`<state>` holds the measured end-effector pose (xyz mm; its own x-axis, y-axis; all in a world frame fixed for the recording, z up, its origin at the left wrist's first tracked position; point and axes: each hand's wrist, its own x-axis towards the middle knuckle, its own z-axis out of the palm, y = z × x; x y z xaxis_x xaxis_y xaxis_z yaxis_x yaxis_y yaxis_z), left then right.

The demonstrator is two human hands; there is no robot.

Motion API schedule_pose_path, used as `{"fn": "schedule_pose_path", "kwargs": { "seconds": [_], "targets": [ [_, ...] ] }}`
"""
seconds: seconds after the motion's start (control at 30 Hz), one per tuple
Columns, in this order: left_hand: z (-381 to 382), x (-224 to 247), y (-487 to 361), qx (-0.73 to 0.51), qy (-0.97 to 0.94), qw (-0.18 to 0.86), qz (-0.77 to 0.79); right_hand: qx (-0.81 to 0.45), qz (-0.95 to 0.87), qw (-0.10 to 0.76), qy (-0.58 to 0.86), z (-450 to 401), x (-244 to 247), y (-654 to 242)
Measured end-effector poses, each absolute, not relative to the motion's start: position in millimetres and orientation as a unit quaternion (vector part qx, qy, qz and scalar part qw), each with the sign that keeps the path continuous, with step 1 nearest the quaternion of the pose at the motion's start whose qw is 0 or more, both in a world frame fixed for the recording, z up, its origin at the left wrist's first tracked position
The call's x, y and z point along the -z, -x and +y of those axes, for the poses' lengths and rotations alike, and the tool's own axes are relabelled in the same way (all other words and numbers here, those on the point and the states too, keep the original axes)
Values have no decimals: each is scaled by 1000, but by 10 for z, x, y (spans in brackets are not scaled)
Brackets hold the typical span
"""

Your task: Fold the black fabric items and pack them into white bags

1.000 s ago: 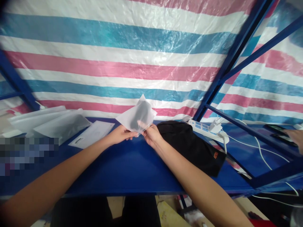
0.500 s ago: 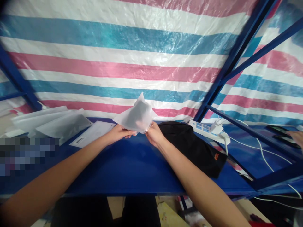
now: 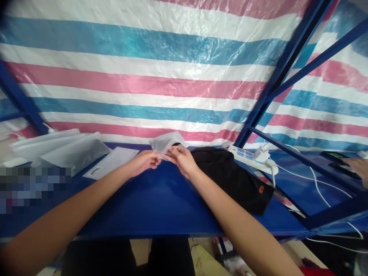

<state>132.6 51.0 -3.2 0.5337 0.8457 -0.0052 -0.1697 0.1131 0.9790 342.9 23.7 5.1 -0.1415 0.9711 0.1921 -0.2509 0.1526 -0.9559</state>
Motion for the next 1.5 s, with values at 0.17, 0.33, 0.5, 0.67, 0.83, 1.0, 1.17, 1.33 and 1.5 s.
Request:
{"fn": "schedule_pose_path", "kwargs": {
  "seconds": [0.17, 0.33, 0.5, 0.67, 0.83, 1.0, 1.17, 1.33, 1.5],
  "targets": [
    [734, -27, -1090, -403, -387, 762, 328, -266, -661, 532, 457, 254, -20, -3672],
    [847, -59, -906, -383, -337, 796, 326, -89, -771, 450, 441, 370, -18, -3911],
    [896, -49, -853, -424, -392, 716, 392, -96, -792, 419, 435, 521, 72, -4011],
    [717, -55, -947, -601, -512, 417, 451, -107, -776, 450, 429, 413, 25, -3890],
    [416, -120, -1173, -500, -807, 96, 300, -103, -810, 433, 381, 203, -52, -3698],
    [414, -37, -1279, -426, -868, 51, 248, -83, -830, 420, 357, 121, -77, -3625],
    [634, -35, -1059, -449, -856, -44, 251, -58, -817, 451, 355, 185, -100, -3699],
    [871, -58, -697, -470, -818, -65, 325, -140, -687, 555, 448, 360, -60, -3847],
    [908, -18, -670, -477, -792, 13, 381, -229, -606, 605, 464, 481, -11, -3904]
  ]
}}
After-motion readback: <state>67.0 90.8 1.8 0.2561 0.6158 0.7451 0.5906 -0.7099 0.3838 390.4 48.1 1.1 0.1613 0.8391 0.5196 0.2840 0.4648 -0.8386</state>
